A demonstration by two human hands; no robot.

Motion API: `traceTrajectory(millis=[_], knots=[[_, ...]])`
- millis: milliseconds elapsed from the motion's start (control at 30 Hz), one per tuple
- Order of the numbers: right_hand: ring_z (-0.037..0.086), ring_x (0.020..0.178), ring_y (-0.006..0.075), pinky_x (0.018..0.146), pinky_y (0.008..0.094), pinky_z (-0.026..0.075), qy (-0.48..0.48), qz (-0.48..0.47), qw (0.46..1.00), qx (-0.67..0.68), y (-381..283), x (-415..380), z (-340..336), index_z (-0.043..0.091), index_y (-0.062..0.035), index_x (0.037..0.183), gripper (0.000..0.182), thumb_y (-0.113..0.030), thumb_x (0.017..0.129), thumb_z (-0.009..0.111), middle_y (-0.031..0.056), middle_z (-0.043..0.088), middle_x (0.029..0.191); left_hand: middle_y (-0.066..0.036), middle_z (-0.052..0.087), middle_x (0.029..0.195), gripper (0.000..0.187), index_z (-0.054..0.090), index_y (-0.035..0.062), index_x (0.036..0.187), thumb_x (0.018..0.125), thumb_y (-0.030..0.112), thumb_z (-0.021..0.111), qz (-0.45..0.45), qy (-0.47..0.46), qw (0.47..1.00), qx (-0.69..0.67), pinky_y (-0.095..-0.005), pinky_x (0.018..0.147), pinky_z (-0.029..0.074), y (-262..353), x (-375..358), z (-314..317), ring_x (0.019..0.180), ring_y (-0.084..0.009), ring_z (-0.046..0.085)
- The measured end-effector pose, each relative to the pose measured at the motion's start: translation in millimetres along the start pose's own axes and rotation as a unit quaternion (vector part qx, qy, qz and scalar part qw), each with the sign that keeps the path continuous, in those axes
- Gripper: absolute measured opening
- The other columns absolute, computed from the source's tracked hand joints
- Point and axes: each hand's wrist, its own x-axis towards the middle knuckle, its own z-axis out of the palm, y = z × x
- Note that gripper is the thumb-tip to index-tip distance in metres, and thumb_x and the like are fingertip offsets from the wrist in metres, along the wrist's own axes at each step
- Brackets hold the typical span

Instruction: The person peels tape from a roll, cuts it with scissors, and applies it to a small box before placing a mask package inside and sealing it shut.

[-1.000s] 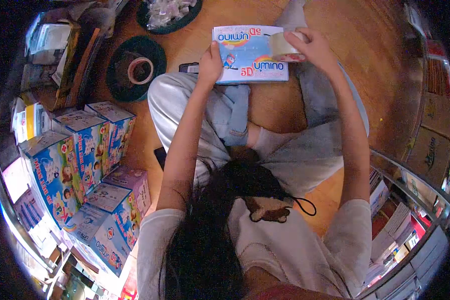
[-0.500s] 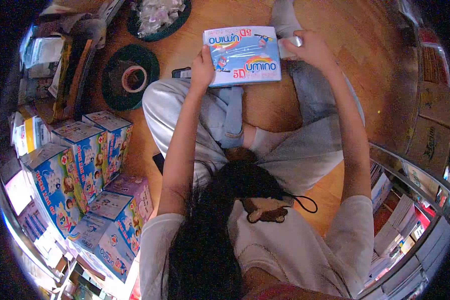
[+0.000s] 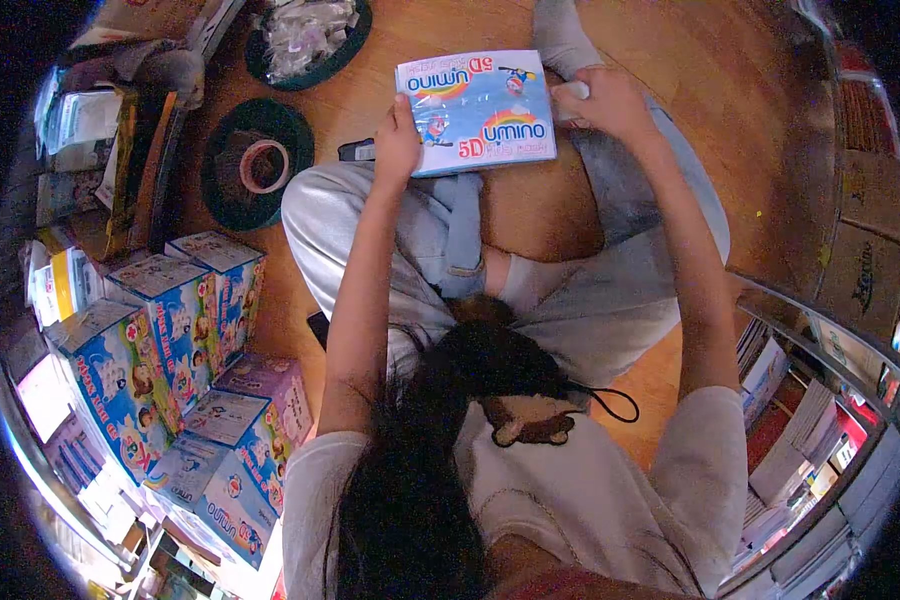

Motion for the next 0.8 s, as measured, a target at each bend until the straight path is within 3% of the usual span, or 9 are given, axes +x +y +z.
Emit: traceTrajectory(millis=[200,433,533,633,733,767,800], knots=[[0.058,0.071,0.0354,0.064,0.0428,0.046,-0.031,-0.005,1.0,-0.001,-3.2,-1.5,0.3,0.062,-0.0006,0.074,0.05,-0.05,0.073,0.054,0.0199,0.058,0.074,-0.027,0.057,0.096,0.057,0.055,-0.0059,0.1,0.09,0.043,0.029,0.01,0.0,1.0,-0.014,-0.0397,0.082,0.04,0.6,1.2,0.3,0.094,-0.0394,0.054],[0.059,0.072,0.0336,0.064,0.0429,0.047,0.005,0.015,1.0,-0.025,-6.1,-7.0,9.4,0.063,-0.0042,0.077,0.05,-0.052,0.073,0.052,0.0182,0.06,0.074,-0.028,0.056,0.096,0.059,0.056,-0.0053,0.1,0.09,0.045,0.026,-0.004,-0.017,0.999,0.046,-0.0425,0.082,0.039,-1.3,6.0,-1.1,0.095,-0.0415,0.052],[0.06,0.071,0.0336,0.065,0.0436,0.047,0.0,0.037,0.999,-0.032,-11.8,-12.3,11.5,0.063,-0.0044,0.078,0.051,-0.054,0.074,0.049,0.0192,0.061,0.075,-0.027,0.056,0.097,0.061,0.057,-0.0049,0.098,0.09,0.046,0.025,0.037,0.0,0.994,0.107,-0.0441,0.081,0.039,-4.9,14.9,-0.6,0.095,-0.0413,0.052],[0.059,0.071,0.0349,0.064,0.0442,0.047,-0.031,0.094,0.995,-0.025,-29.1,-28.0,9.0,0.062,-0.0034,0.08,0.052,-0.053,0.077,0.047,0.0193,0.061,0.076,-0.025,0.057,0.096,0.061,0.059,-0.0005,0.098,0.088,0.049,0.025,0.094,-0.046,0.981,0.166,-0.045,0.081,0.041,0.7,43.4,-8.1,0.093,-0.039,0.054],[0.06,0.068,0.0348,0.064,0.0445,0.047,-0.081,0.167,0.982,0.034,-59.9,-52.4,9.5,0.062,-0.002,0.074,0.052,-0.052,0.077,0.046,0.0215,0.06,0.073,-0.021,0.059,0.095,0.059,0.06,0.0045,0.098,0.087,0.052,0.027,0.094,-0.106,0.914,0.379,-0.0443,0.079,0.043,34.7,72.0,-29.2,0.091,-0.0356,0.056],[0.059,0.069,0.0355,0.065,0.0448,0.047,-0.104,0.169,0.978,0.062,-68.3,-60.4,10.0,0.06,-0.0013,0.074,0.052,-0.051,0.078,0.045,0.0226,0.059,0.073,-0.019,0.061,0.092,0.056,0.062,0.0087,0.097,0.086,0.053,0.029,0.123,-0.102,0.9,0.405,-0.0434,0.078,0.044,43.9,76.1,-33.1,0.089,-0.0339,0.057],[0.059,0.069,0.0361,0.065,0.0449,0.047,-0.088,0.18,0.976,0.089,-77.9,-67.4,10.5,0.059,-0.0008,0.076,0.051,-0.05,0.079,0.045,0.0231,0.059,0.073,-0.02,0.059,0.095,0.057,0.061,0.006,0.095,0.085,0.053,0.031,0.153,-0.105,0.891,0.413,-0.0439,0.078,0.044,51.8,78.8,-34.7,0.089,-0.0343,0.057]])
